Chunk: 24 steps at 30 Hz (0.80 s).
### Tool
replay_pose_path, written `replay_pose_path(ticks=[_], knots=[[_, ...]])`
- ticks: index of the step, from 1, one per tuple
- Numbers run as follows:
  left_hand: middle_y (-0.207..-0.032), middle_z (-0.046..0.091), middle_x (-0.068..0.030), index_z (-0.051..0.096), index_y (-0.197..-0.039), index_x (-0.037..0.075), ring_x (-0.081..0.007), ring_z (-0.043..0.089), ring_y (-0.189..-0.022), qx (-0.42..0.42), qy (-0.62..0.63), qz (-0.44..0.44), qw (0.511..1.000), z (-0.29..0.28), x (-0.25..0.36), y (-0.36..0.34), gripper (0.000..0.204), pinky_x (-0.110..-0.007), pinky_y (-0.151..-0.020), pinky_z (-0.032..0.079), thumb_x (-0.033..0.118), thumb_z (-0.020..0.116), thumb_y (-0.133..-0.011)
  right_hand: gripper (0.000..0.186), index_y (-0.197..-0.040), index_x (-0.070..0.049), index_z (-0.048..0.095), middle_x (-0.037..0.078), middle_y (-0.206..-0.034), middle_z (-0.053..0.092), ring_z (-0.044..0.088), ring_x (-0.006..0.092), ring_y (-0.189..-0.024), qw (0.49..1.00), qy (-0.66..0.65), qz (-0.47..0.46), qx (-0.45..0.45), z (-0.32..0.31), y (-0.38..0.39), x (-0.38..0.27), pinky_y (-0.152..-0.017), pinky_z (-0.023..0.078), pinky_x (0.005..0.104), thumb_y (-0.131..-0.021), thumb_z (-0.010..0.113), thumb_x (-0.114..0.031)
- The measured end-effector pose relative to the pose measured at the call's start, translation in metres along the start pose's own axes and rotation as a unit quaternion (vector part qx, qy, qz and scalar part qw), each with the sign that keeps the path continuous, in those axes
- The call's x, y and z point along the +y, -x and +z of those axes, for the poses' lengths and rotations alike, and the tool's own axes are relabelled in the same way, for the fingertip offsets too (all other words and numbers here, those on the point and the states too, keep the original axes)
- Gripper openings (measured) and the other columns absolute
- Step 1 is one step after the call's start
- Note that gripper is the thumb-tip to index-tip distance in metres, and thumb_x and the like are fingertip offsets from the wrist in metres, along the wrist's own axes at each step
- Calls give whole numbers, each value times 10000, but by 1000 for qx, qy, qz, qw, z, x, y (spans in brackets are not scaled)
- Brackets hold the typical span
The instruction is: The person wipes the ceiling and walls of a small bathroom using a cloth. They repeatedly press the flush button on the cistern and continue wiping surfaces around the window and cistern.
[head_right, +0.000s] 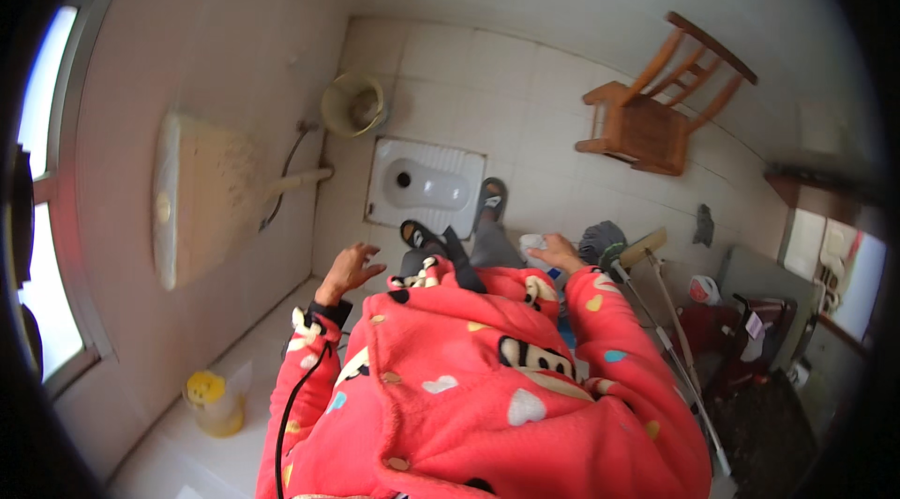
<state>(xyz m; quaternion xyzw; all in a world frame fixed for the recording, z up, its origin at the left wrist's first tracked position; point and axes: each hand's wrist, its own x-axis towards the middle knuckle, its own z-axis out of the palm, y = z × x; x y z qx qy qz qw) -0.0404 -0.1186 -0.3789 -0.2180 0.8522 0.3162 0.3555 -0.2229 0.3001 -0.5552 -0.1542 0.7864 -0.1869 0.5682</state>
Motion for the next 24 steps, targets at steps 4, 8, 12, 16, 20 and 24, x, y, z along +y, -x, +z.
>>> replay_pose_path(ticks=[4, 8, 12, 16, 20, 24], knots=[[-1005, 659, -192, 665, -1069, 1, -318, 679, -830, 5, -22, 0, 1000, -1, 15, -22, 463, -396, -732, 536, 350, 738, -773, 669, -1140, 12, 612, 263, -1089, 638, 627, 371, -1020, 996, -45, -54, -59, -3, -12, 17, -852, 493, 428, -741, 708, -516], [-1007, 670, -183, 672, -1052, 3, -310, 683, -823, 71, -74, 65, 993, 1, 41, -76, 459, -392, -727, 541, 357, 744, -771, 640, -1129, -1, 592, 267, -1047, 640, 637, 386, -973, 987, 14, -136, -80, -6, -45, 57, -804, 507, 442, -731, 719, -485], [-896, 689, -171, 696, -981, 53, -364, 656, -795, 85, -157, 172, 969, 8, 88, -149, 430, -415, -697, 534, 439, 698, -793, 541, -1292, -50, 513, 219, -1175, 616, 586, 361, -1081, 976, 34, -214, -26, -30, -63, 118, -931, 455, 417, -839, 630, -323], [-925, 697, -167, 690, -1051, 55, -338, 668, -847, 65, -157, 207, 963, 8, 146, -205, 495, -419, -736, 534, 472, 706, -785, 529, -1312, -108, 534, 171, -1280, 585, 543, 275, -1173, 993, -27, -84, -74, -95, -53, 134, -1000, 407, 384, -851, 666, -331], [-1031, 692, -154, 675, -1093, 44, -309, 682, -861, 12, -133, 251, 959, 4, 198, -251, 520, -394, -765, 541, 472, 695, -799, 555, -1236, -16, 577, 114, -1101, 657, 582, 201, -1001, 933, -289, -187, 102, -199, -10, 138, -904, 453, 338, -804, 730, -328], [-1047, 689, -150, 670, -1105, 44, -286, 689, -871, -7, -177, 290, 940, -4, 230, -285, 533, -380, -781, 544, 485, 686, -806, 542, -1227, -1, 580, 95, -1077, 650, 614, 175, -966, 904, -360, -110, 201, -316, 37, 139, -852, 502, 325, -858, 697, -380]])
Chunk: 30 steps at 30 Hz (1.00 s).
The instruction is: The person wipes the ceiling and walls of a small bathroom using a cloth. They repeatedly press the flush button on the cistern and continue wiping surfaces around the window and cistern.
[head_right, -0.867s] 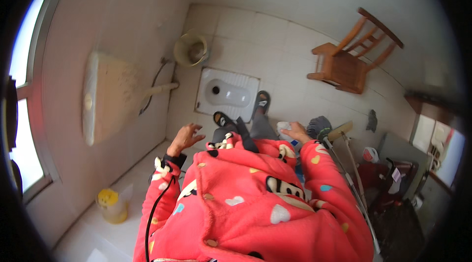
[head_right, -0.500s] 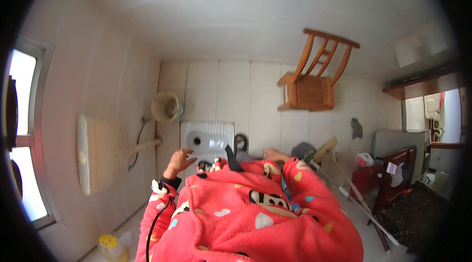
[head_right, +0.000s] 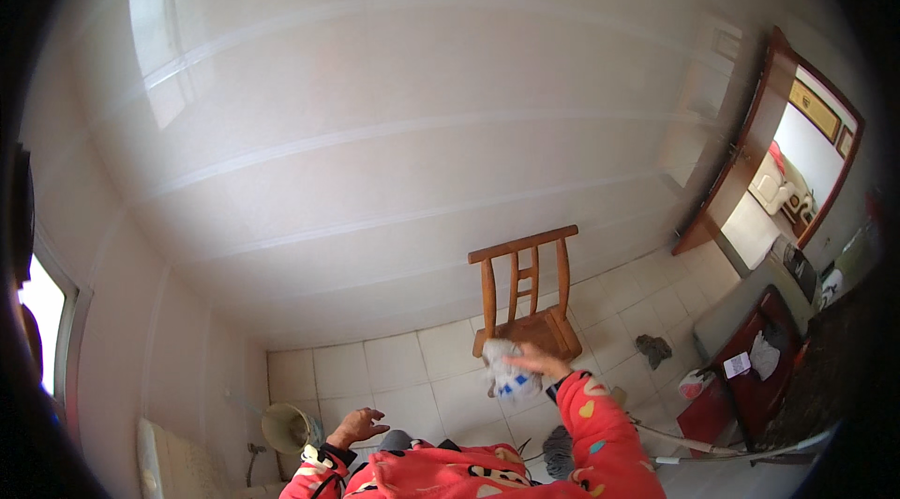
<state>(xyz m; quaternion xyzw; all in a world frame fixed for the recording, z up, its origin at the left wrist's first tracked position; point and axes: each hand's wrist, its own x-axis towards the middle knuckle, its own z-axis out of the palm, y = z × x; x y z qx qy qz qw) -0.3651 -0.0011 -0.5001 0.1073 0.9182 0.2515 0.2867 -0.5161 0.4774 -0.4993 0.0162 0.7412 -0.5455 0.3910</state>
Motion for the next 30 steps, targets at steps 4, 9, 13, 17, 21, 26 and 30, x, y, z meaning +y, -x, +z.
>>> replay_pose_path(ticks=[4, 9, 13, 17, 21, 26, 30], knots=[[-1034, 692, -142, 670, -1107, 48, -275, 683, -896, -22, -25, 24, 999, -19, -6, -40, 545, -378, -789, 540, 498, 685, -801, 493, -1234, 5, 572, 62, -1100, 641, 594, 139, -983, 985, -95, -102, 100, -68, -6, -79, -868, 490, 297, -923, 618, -375], [-1052, 694, -126, 673, -1107, 51, -261, 680, -910, -50, -17, 29, 998, -44, -10, -102, 558, -370, -801, 537, 510, 691, -790, 453, -1256, 14, 534, 52, -1149, 613, 581, 134, -1003, 949, -92, -231, 194, -144, 8, -180, -872, 491, 302, -955, 584, -321], [-1060, 694, -120, 674, -1110, 60, -253, 685, -909, -46, -43, 31, 998, -76, -6, -155, 552, -366, -819, 536, 509, 690, -791, 462, -1279, 17, 519, 67, -1176, 610, 579, 150, -1042, 922, -185, -262, 219, -195, 11, -270, -917, 475, 302, -959, 570, -312], [-1047, 697, -121, 677, -1106, 62, -264, 692, -876, -52, -24, 46, 997, -103, -12, -205, 544, -372, -814, 540, 504, 692, -789, 509, -1299, 29, 494, 90, -1196, 602, 573, 173, -1081, 897, -280, -283, 194, -239, -7, -336, -943, 461, 310, -951, 581, -333], [-1029, 698, -130, 679, -1099, 61, -278, 689, -879, -40, -49, 64, 996, -101, -14, -234, 543, -378, -811, 539, 503, 696, -784, 519, -1301, 29, 492, 97, -1194, 601, 564, 177, -1094, 885, -221, -317, 261, -261, -19, -366, -950, 450, 312, -949, 584, -339], [-1031, 691, -155, 677, -1101, 56, -295, 684, -889, -30, -22, 77, 996, -107, -14, -243, 553, -385, -812, 539, 494, 717, -767, 519, -1284, 28, 512, 91, -1163, 609, 572, 177, -1047, 820, -112, -362, 430, -305, -29, -415, -928, 448, 307, -933, 601, -344], [-1025, 696, -137, 675, -1107, 52, -282, 687, -888, -23, 30, 0, 999, -118, -25, -233, 549, -381, -817, 537, 479, 724, -766, 536, -1245, 37, 540, 152, -1220, 571, 566, 213, -1065, 709, -94, -449, 535, -361, -47, -452, -921, 442, 316, -919, 608, -383]])
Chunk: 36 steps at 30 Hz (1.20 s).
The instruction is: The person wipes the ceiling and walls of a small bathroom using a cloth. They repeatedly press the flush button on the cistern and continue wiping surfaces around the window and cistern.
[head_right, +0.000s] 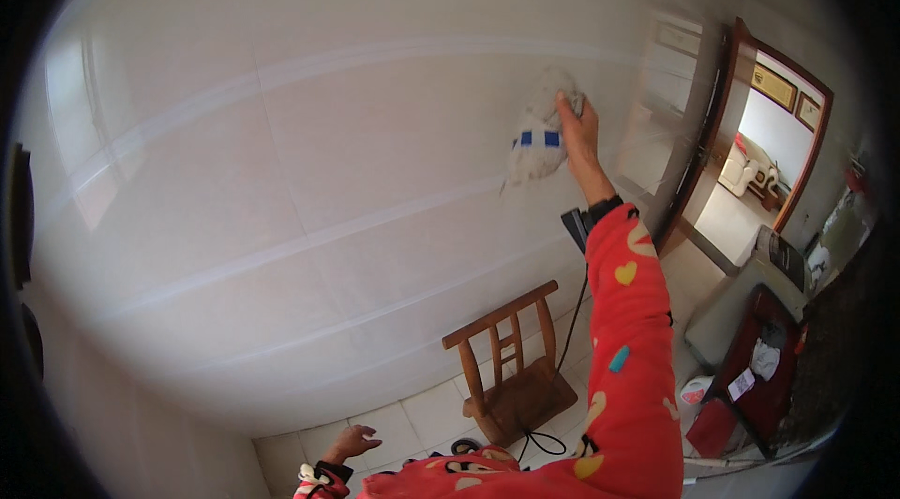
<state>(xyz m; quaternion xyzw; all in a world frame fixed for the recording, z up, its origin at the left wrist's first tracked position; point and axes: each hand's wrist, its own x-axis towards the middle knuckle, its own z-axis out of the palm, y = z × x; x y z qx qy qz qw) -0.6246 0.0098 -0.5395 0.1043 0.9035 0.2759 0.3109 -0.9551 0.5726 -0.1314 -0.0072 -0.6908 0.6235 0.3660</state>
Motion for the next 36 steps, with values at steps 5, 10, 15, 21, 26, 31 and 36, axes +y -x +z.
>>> replay_pose_path(ticks=[5, 10, 15, 21, 26, 31, 36], knots=[[-974, 698, -149, 693, -1055, 53, -313, 667, -904, 77, 4, -57, 995, -9, -16, 21, 537, -411, -803, 529, 499, 705, -757, 656, -1336, 0, 464, 248, -1317, 410, 444, 364, -1214, 965, 171, -114, 160, 30, -83, 27, -983, 388, 440, -898, 582, -473], [-976, 698, -151, 699, -1046, 56, -314, 666, -916, 123, -4, -119, 985, -15, -4, 26, 549, -416, -797, 529, 515, 703, -746, 579, -1394, -159, 451, 196, -1208, 427, 409, 426, -1100, 909, 287, -235, 190, 103, -89, 51, -959, 339, 548, -897, 576, -430], [-1012, 704, -142, 692, -1072, 37, -288, 689, -895, 85, -23, -138, 986, -15, 12, 11, 554, -394, -811, 537, 496, 712, -763, 472, -1311, -295, 559, 142, -1071, 457, 421, 350, -932, 835, 378, -383, 115, 138, -14, 72, -843, 369, 487, -843, 618, -280], [-1029, 700, -137, 683, -1083, 47, -286, 676, -927, 69, -7, -100, 993, -12, 25, -36, 555, -391, -839, 529, 503, 708, -766, 606, -1343, -375, 520, 57, -1090, 505, 511, 274, -979, 722, 374, -569, -125, 131, 103, 135, -715, 532, 398, -794, 588, -128], [-1015, 699, -142, 681, -1076, 37, -308, 670, -912, 110, 18, -61, 992, -8, 35, -50, 556, -406, -822, 530, 499, 702, -767, 503, -1267, -328, 602, 50, -1144, 542, 553, 225, -1057, 672, 381, -613, -164, 106, 59, 124, -760, 540, 369, -791, 638, -169], [-1044, 696, -137, 677, -1094, 37, -293, 672, -930, 73, 0, -111, 991, 6, 30, -27, 566, -394, -842, 527, 512, 686, -787, 419, -1271, -249, 608, 125, -1017, 494, 459, 342, -905, 824, 330, -447, 108, 128, -45, 24, -770, 405, 451, -853, 630, -266], [-1051, 696, -133, 677, -1104, 46, -297, 664, -959, 70, -2, -140, 988, 23, 14, -7, 585, -395, -857, 521, 540, 668, -791, 503, -1285, -310, 593, 106, -999, 486, 446, 323, -882, 807, 354, -468, 66, 179, 1, 14, -741, 388, 456, -791, 650, -229]])
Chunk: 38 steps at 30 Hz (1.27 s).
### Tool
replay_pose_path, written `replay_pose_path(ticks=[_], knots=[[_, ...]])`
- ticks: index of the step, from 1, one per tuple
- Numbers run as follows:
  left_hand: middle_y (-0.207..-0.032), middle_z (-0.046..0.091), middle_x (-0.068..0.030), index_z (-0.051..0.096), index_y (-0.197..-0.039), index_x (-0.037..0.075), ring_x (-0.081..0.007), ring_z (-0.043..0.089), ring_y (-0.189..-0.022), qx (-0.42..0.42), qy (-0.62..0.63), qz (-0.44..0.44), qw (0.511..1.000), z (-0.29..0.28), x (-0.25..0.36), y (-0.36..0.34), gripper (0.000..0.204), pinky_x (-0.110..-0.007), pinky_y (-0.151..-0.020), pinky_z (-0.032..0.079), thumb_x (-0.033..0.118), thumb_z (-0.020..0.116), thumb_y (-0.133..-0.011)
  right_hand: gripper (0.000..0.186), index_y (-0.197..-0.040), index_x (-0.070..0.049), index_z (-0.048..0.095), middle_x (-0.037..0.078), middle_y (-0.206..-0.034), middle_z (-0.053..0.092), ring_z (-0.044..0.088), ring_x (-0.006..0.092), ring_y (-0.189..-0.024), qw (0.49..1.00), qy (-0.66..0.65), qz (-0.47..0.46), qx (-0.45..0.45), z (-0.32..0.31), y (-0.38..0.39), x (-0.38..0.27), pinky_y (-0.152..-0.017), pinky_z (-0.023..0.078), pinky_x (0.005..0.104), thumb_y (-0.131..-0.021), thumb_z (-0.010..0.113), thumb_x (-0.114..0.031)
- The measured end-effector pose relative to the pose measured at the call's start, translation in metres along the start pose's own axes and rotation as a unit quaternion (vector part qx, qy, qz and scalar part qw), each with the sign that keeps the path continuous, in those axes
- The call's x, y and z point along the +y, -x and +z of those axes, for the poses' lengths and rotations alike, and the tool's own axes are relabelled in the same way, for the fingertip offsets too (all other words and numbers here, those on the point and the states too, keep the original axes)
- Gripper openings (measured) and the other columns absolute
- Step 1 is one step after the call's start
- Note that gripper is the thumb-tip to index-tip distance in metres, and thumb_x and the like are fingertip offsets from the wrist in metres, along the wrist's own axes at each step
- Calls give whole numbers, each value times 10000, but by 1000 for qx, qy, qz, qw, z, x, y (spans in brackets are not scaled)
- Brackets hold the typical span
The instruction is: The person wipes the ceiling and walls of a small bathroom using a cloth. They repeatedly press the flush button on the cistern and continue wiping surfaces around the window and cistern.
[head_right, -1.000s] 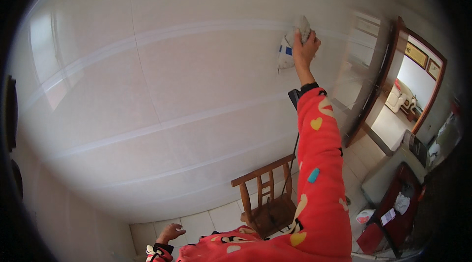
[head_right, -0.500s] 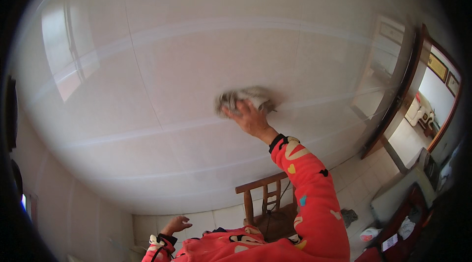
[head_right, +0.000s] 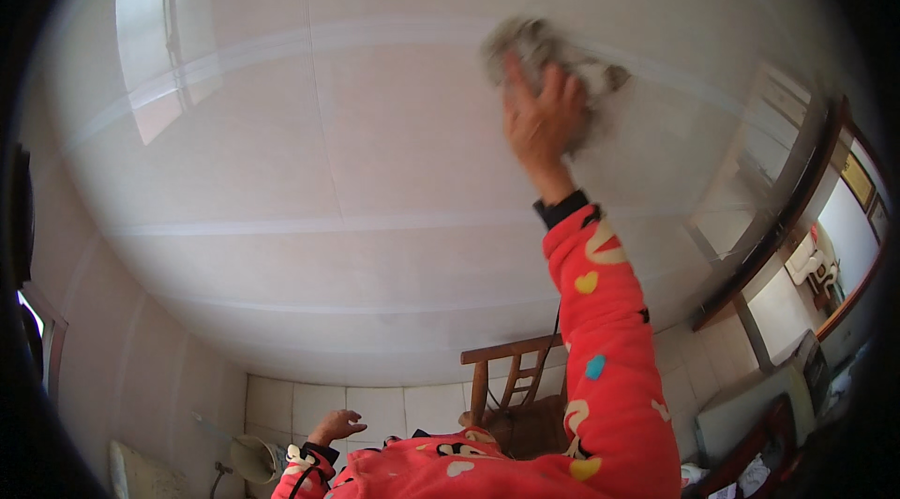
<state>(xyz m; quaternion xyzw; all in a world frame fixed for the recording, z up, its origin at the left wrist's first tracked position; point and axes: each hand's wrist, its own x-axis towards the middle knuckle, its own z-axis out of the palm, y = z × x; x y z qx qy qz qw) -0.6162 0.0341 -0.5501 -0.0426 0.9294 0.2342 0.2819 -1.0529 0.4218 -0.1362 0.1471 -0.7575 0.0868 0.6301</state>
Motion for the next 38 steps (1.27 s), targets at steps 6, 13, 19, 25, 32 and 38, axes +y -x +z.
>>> replay_pose_path(ticks=[6, 13, 19, 25, 32, 38], knots=[[-999, 700, -155, 681, -1083, 30, -323, 663, -935, 17, 53, 12, 998, -2, -7, 0, 576, -409, -826, 528, 522, 673, -784, 632, -1305, -362, 574, 64, -1045, 512, 555, 242, -908, 964, -75, -214, -138, -11, 167, -64, -667, 543, 343, -755, 576, -50], [-1051, 694, -146, 667, -1116, 25, -307, 663, -961, -20, 14, -1, 1000, -26, -10, 4, 581, -402, -854, 521, 502, 671, -785, 544, -1273, -313, 601, 69, -1141, 544, 579, 218, -1000, 921, -101, -274, -256, -35, 193, -24, -670, 537, 355, -775, 581, -93], [-1044, 696, -145, 674, -1105, 35, -306, 663, -957, -26, 3, 3, 1000, -24, -2, 4, 572, -402, -852, 518, 513, 666, -790, 503, -1228, -241, 641, 92, -1015, 545, 522, 289, -907, 987, -63, -99, -109, -25, 86, -12, -688, 438, 410, -747, 627, -98], [-1008, 699, -149, 686, -1068, 45, -323, 658, -942, -1, 36, 22, 999, -12, -7, 2, 557, -416, -828, 522, 527, 660, -789, 443, -1182, -314, 645, 57, -1210, 574, 634, 206, -891, 944, -166, -219, -180, -20, 212, -46, -748, 478, 441, -784, 562, -136], [-1043, 697, -141, 689, -1065, 38, -310, 664, -950, -9, -3, 3, 1000, -28, -11, 5, 560, -401, -845, 521, 526, 659, -793, 395, -1113, -189, 691, 102, -1139, 597, 633, 264, -916, 933, -181, -123, -287, -30, 195, -33, -784, 518, 396, -740, 630, -71], [-1065, 690, -153, 681, -1118, 64, -321, 657, -980, -13, 9, 4, 1000, -18, -1, 5, 576, -395, -881, 510, 539, 657, -794, 446, -1178, -191, 673, 104, -1187, 583, 579, 289, -1040, 963, -156, -160, -154, -23, 164, -38, -923, 426, 523, -737, 657, -120]])
